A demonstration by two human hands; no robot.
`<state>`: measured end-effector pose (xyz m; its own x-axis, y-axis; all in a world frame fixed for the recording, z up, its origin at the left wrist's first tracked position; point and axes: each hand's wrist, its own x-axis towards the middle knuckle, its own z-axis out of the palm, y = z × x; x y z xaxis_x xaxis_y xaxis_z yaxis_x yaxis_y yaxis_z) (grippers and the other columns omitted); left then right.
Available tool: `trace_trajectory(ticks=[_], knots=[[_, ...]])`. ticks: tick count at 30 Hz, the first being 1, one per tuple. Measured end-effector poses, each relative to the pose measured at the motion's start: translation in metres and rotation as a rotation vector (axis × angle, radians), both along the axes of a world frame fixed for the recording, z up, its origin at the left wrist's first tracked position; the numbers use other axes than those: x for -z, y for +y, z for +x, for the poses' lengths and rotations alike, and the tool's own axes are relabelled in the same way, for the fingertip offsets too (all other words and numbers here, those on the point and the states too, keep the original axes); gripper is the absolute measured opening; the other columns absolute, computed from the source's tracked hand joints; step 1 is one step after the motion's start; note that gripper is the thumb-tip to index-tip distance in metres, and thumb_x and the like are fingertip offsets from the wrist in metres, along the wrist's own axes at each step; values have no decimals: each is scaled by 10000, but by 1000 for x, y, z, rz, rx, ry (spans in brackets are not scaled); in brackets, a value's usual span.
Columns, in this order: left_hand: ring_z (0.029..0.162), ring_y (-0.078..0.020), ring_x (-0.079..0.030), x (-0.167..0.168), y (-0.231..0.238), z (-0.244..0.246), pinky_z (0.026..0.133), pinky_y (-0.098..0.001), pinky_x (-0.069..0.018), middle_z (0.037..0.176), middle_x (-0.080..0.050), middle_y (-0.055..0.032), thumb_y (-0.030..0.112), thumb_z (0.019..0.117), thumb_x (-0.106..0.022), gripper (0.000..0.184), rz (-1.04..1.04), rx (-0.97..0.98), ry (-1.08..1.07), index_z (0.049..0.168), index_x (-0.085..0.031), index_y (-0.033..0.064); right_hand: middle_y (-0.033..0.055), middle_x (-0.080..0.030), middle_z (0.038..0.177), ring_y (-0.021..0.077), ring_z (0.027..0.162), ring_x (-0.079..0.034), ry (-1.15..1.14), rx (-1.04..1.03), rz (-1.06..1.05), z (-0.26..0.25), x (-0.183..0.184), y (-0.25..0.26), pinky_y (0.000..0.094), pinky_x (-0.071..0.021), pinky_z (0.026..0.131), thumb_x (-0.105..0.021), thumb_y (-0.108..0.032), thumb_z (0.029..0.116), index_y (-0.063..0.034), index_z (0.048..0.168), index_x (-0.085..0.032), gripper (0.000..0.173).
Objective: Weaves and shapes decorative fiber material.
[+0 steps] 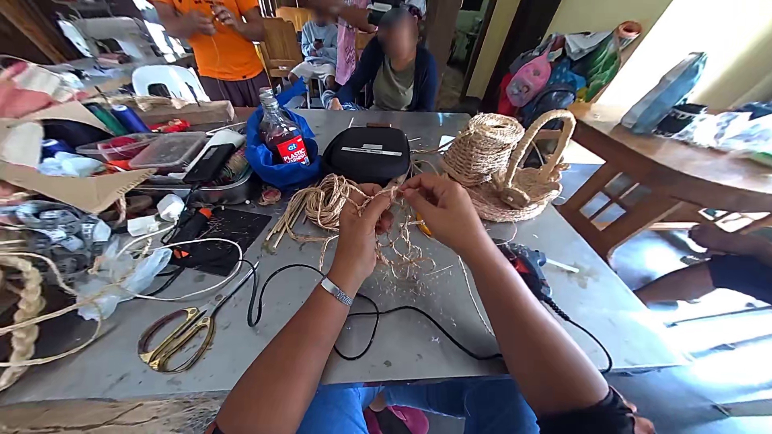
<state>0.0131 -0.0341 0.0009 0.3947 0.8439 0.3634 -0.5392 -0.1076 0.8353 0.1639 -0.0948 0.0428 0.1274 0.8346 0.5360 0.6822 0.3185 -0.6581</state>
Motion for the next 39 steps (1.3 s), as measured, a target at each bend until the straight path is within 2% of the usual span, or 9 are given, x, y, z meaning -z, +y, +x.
trace_trajectory(ticks=[4,7,11,15,19,27,32,36,39], knots=[[667,-45,-577,-3,4,-5,592,-180,-500,817,-613,20,214,1024,-570,112,-6,71,-36,1062,-661,161,-2,-562,675,73,534,-485,87,-24,45,0,8,1,245,-429,505,-567,-179,1043,-74,1083,-715,186],[703,-31,-587,-4,4,-8,596,-170,-504,899,-639,38,316,1041,-524,215,-11,137,-52,1090,-687,184,-6,-544,653,62,505,-457,161,-54,68,0,14,0,228,-396,471,-567,-170,1042,-61,1099,-704,184],[634,-27,-553,-4,5,-9,540,-149,-475,852,-618,24,319,1066,-487,279,-3,175,-60,1137,-699,152,1,-536,647,64,491,-444,171,-67,136,-2,21,-3,216,-393,458,-566,-160,1048,-43,1114,-694,186],[689,-9,-569,-4,7,-8,578,-142,-491,1036,-665,20,267,1056,-519,243,22,118,-47,1171,-698,150,35,-648,857,64,661,-567,102,5,213,-4,21,-3,218,-498,596,-613,-168,1020,-66,1075,-741,172],[668,-24,-564,0,6,-5,572,-160,-491,935,-652,0,150,1027,-548,221,64,111,-57,1188,-697,128,50,-604,966,63,709,-524,110,30,223,-7,21,-5,190,-446,598,-655,-175,998,-97,1052,-769,149],[660,-20,-566,0,4,-6,591,-161,-503,879,-644,23,175,1032,-575,178,83,139,-62,1150,-708,169,-17,-709,847,39,565,-545,300,-53,81,-8,13,-14,205,-452,506,-721,-182,968,-105,1030,-754,104],[674,-19,-570,-1,8,-8,587,-158,-505,910,-640,25,206,1036,-577,191,90,101,-61,1182,-696,173,22,-711,1002,92,710,-636,230,-164,-44,6,6,-15,270,-559,637,-635,-126,1008,-126,1126,-768,178],[713,-25,-591,0,3,-4,631,-164,-519,999,-679,-6,150,1033,-572,255,82,181,-34,1258,-691,137,17,-725,886,71,747,-673,354,-108,57,-2,12,-12,251,-579,699,-699,-86,955,-71,1035,-744,92],[786,-32,-620,0,2,-6,689,-174,-537,1136,-689,-24,127,1032,-558,325,84,234,-22,1340,-659,137,41,-711,899,83,653,-633,454,-140,36,-5,11,-13,230,-539,580,-676,-50,958,-53,1096,-713,142]])
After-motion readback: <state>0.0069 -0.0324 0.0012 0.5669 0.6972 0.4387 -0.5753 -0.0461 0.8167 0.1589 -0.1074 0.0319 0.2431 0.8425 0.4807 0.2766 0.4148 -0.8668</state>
